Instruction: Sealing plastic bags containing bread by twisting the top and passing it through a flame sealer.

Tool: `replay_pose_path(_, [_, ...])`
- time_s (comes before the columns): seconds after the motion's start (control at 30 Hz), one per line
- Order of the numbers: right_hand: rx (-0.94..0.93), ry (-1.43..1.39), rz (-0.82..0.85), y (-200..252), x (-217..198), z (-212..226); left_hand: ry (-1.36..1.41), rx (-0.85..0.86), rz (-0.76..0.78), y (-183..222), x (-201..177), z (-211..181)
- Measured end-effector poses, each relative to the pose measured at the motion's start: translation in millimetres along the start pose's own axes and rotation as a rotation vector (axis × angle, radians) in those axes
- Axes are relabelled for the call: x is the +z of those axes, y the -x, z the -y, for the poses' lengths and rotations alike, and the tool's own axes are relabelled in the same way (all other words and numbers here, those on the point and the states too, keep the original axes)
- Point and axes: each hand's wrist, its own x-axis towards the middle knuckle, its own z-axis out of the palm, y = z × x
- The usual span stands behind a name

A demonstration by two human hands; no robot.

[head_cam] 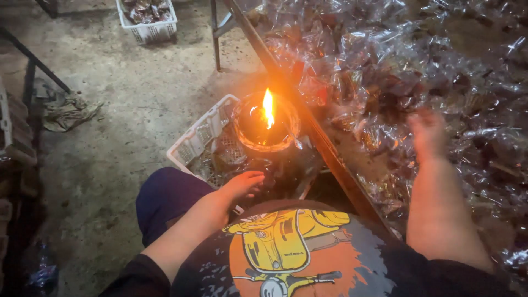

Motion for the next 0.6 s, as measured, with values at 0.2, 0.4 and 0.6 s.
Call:
replay_pose_path(0.2, [-0.246, 1.184, 0.642, 43, 61, -42, 0.07, 0.103, 0.004, -24, -5, 22])
replay_pose_path(0.4, [-0.02, 1.179, 0.548, 50, 68, -41, 0.094, 0.139, -0.025, -27, -9, 31])
replay_pose_path(0.6, [-0.171, 1.224, 0.563, 47, 63, -54, 0.08, 0.157, -0.014, -28, -10, 31])
